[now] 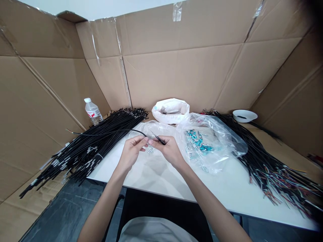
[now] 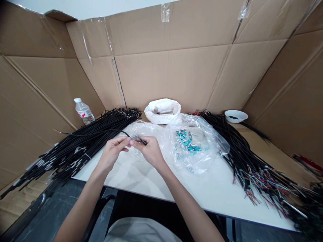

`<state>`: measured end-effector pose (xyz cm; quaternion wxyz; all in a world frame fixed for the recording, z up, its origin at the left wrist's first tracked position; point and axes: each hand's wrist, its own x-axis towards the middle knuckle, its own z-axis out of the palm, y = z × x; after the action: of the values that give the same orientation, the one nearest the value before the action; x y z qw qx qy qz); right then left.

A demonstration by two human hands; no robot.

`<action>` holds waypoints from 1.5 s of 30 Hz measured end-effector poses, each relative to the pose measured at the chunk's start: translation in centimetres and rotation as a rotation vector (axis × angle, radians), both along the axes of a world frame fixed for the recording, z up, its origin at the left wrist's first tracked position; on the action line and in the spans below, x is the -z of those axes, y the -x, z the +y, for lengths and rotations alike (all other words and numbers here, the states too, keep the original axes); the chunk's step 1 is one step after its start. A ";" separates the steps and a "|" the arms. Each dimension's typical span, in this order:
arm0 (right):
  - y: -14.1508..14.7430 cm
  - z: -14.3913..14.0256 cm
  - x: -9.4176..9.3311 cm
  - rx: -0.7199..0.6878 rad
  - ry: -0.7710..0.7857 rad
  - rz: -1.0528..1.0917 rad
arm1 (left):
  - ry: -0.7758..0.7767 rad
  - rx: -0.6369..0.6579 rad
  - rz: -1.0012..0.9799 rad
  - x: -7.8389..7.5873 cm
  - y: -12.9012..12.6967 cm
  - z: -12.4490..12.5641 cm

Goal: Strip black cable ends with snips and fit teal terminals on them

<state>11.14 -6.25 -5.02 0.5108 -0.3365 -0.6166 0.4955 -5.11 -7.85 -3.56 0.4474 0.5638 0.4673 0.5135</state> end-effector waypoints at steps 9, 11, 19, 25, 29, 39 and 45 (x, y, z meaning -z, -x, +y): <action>-1.3 1.0 -2.8 -0.017 0.002 -0.162 | -0.064 -0.026 0.028 0.4 -0.3 0.4; -1.3 1.3 -2.9 -0.014 -0.003 -0.221 | -0.080 -0.043 0.034 0.7 -0.3 0.5; -1.1 2.6 -3.1 -0.112 -0.007 -0.242 | -0.115 -0.039 0.051 1.4 -0.4 0.8; -1.7 3.5 -4.1 -0.238 0.072 -0.261 | -0.122 0.003 0.063 1.2 -0.1 0.6; -1.9 3.9 -4.5 -0.289 0.055 -0.312 | -0.122 0.043 0.093 1.1 0.0 0.6; -1.2 4.6 -4.3 -0.306 0.158 -0.372 | -0.273 -0.055 0.405 1.0 0.6 -0.2; -0.9 4.2 -3.9 -0.327 0.175 -0.338 | -0.150 -0.057 0.215 0.9 0.8 0.1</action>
<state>12.05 -2.03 -1.07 0.2824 -0.3533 -0.6941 0.5600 -5.92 -7.77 -4.44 0.3364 0.6339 0.4886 0.4962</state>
